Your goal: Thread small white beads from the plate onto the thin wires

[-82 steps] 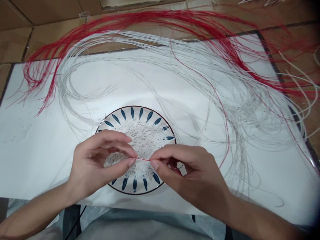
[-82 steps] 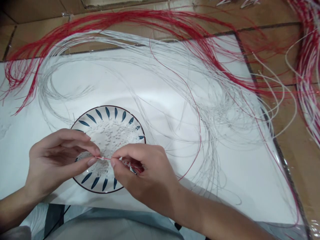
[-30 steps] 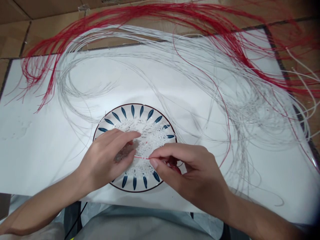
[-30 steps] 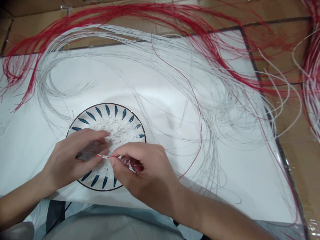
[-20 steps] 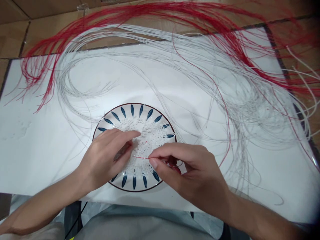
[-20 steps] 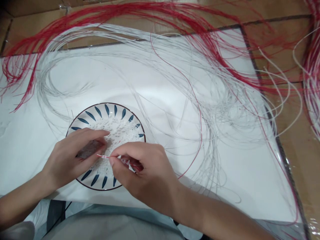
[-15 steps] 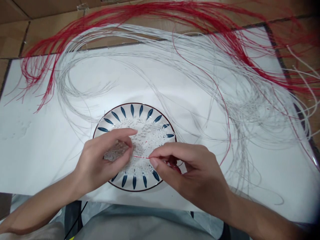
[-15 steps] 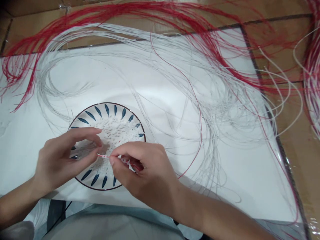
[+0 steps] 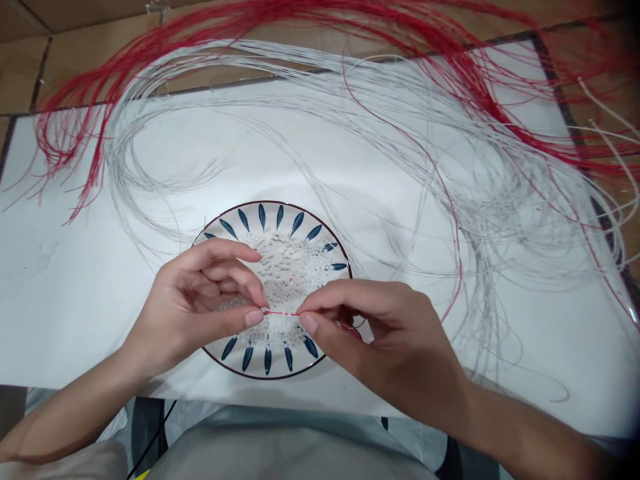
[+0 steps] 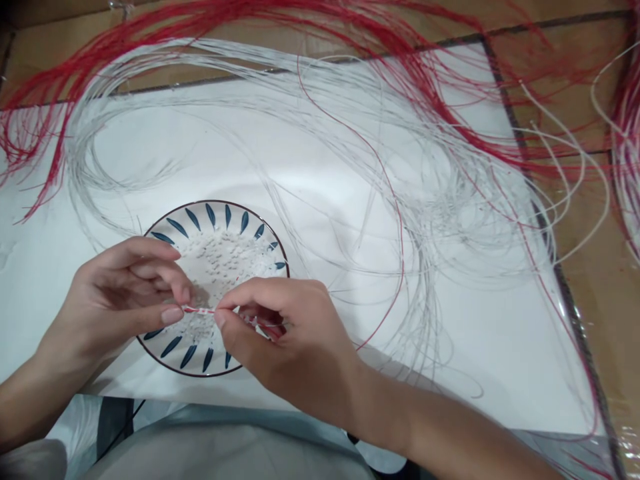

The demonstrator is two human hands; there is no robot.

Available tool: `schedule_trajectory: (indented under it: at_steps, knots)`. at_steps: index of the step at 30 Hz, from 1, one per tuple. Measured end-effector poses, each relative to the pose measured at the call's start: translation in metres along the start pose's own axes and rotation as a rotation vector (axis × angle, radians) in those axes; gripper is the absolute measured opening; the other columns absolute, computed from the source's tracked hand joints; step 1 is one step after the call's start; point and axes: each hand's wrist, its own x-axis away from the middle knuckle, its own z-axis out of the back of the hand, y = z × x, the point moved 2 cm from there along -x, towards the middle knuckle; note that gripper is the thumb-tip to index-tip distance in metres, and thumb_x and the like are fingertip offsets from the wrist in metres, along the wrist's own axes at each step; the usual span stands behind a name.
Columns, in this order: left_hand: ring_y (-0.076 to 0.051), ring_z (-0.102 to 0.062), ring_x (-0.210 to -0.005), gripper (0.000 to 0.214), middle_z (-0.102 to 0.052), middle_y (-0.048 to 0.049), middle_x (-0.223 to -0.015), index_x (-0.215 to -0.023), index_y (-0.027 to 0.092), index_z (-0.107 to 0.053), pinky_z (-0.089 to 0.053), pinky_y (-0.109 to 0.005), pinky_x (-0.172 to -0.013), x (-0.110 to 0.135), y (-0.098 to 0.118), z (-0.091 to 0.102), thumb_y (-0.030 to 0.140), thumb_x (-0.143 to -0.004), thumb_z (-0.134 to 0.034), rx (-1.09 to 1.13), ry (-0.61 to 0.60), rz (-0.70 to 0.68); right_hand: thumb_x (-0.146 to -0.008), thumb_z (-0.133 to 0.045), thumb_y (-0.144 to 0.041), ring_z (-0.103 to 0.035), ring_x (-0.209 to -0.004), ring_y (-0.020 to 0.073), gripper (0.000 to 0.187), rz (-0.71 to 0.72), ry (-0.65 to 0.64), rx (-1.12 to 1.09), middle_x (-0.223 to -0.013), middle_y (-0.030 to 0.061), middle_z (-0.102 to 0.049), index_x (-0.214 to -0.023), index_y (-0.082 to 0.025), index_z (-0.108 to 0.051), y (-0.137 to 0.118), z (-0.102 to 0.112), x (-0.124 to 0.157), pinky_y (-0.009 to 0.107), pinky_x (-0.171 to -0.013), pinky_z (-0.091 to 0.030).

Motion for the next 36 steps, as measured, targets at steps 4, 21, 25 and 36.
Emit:
schedule_trajectory:
  at_steps: [4,21,25,36]
  knots:
    - [-0.014,-0.068,-0.066,0.04,-0.068,0.0001,-0.074,-0.105,0.023,-0.058,-0.059,-0.024,-0.06,0.0002,0.0002,-0.0005,0.008,-0.07,-0.072,-0.012,0.006,0.004,-0.081,-0.059,-0.02,-0.049,-0.049,0.0084,0.014,0.008,-0.001,0.009,-0.055,-0.0021,-0.059,-0.074,-0.021,-0.071,0.0,-0.0002,0.0002,0.019,-0.045,-0.039]
    - [-0.014,-0.068,-0.069,0.041,-0.069,0.001,-0.074,-0.104,0.024,-0.058,-0.06,-0.027,-0.064,0.0001,0.0016,-0.0016,0.005,-0.07,-0.071,-0.026,0.014,-0.026,-0.081,-0.058,-0.019,-0.048,-0.048,0.0085,0.015,0.025,-0.011,0.016,-0.054,-0.0017,-0.058,-0.073,-0.02,-0.07,-0.0003,-0.0001,-0.0002,0.019,-0.044,-0.038]
    - [-0.014,-0.068,-0.069,0.042,-0.069,0.0012,-0.074,-0.104,0.024,-0.058,-0.06,-0.027,-0.066,-0.0001,0.0014,-0.0023,0.003,-0.07,-0.071,-0.015,0.015,-0.03,-0.081,-0.058,-0.019,-0.048,-0.048,0.0086,0.015,0.038,-0.016,0.021,-0.053,-0.0019,-0.057,-0.072,-0.021,-0.07,-0.0006,-0.0001,-0.0005,0.019,-0.043,-0.038]
    - [-0.013,-0.068,-0.069,0.043,-0.069,0.0026,-0.073,-0.105,0.024,-0.057,-0.06,-0.026,-0.067,0.0002,0.0026,-0.0034,0.001,-0.07,-0.069,-0.007,-0.001,-0.038,-0.081,-0.058,-0.018,-0.05,-0.048,0.0086,0.015,0.038,0.007,0.03,-0.053,-0.0024,-0.059,-0.072,-0.021,-0.07,-0.0014,0.0003,-0.0014,0.019,-0.042,-0.036]
